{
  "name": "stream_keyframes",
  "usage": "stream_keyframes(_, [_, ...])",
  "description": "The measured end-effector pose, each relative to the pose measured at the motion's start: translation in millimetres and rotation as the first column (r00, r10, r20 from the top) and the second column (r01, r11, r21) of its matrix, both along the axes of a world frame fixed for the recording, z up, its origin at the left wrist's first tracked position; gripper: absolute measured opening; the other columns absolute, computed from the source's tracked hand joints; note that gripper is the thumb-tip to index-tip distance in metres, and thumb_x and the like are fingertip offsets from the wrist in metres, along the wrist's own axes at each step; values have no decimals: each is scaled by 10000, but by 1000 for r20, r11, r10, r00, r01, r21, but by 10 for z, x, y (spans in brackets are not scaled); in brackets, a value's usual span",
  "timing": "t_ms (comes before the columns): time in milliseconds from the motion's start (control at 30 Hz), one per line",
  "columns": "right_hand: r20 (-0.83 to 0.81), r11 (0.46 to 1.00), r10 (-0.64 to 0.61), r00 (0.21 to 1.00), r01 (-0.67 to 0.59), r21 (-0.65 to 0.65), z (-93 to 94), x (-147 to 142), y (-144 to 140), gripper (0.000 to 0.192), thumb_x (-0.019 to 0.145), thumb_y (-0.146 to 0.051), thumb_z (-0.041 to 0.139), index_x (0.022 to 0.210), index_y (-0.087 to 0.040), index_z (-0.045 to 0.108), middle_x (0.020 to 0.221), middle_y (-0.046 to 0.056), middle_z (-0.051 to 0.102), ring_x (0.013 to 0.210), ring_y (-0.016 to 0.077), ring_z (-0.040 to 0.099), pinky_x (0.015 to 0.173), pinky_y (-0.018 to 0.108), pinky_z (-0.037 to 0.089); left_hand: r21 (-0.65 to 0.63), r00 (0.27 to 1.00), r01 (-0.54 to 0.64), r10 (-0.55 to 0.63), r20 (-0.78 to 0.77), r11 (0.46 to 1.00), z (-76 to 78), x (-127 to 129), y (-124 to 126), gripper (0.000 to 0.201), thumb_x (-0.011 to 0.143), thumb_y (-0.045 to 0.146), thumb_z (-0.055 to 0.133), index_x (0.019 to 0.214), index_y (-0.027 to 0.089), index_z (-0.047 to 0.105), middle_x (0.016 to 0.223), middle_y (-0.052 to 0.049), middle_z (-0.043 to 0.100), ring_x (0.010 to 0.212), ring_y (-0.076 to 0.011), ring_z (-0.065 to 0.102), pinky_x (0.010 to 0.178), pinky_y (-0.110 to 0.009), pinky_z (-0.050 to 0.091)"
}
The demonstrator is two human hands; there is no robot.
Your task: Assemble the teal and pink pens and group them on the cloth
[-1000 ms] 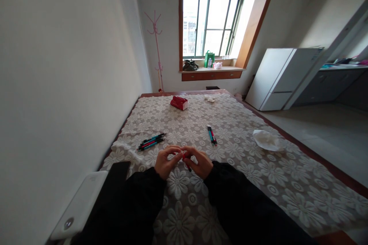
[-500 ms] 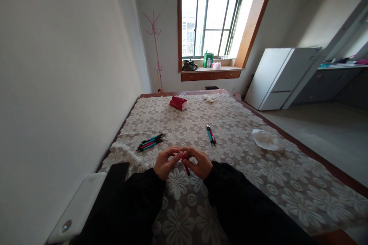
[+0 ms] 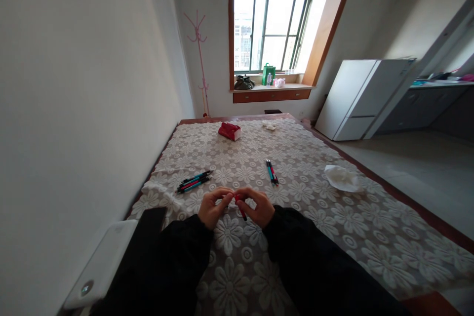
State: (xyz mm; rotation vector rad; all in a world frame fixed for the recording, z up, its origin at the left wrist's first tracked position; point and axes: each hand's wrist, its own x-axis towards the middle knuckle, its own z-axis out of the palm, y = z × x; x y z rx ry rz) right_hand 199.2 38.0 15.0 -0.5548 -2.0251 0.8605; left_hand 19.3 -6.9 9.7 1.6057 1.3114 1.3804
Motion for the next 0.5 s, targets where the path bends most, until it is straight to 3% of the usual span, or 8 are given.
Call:
stream_keyframes(133, [-66,995,-98,993,98,-11,-2,42,80,137,845,-243,599,976,-206,618,810,23,680,739,159,647,713,288,523,62,962,-79,93,-255,995,44,-43,-21,185,850,261,527,921,219,692,918,-50,707,900,-207,623,797,-340,486])
stream_keyframes(300, [-138,982,-180,974,170,-85,-19,64,178,155,862,-296,584,986,-205,603,844,40,671,774,173,650,740,317,532,82,760,-13,63,-646,997,31,-128,-42,364,646,140,632,994,243,664,1031,-65,671,1021,-274,557,905,-408,413])
stream_keyframes(400, [-238,972,-158,958,107,-211,-44,70,252,241,856,-354,593,1050,-213,563,843,35,665,796,181,658,752,335,536,59,691,-38,69,-719,998,-3,-159,-29,231,669,168,630,885,242,668,987,-60,658,1004,-269,551,892,-400,407])
stream_keyframes(500, [-325,915,-108,939,-34,-403,-97,90,354,275,831,-407,606,1019,-212,556,799,27,664,774,190,665,739,352,539,75,691,-38,80,-719,996,-52,-183,3,125,743,192,597,842,239,657,914,-53,664,948,-251,571,852,-384,425])
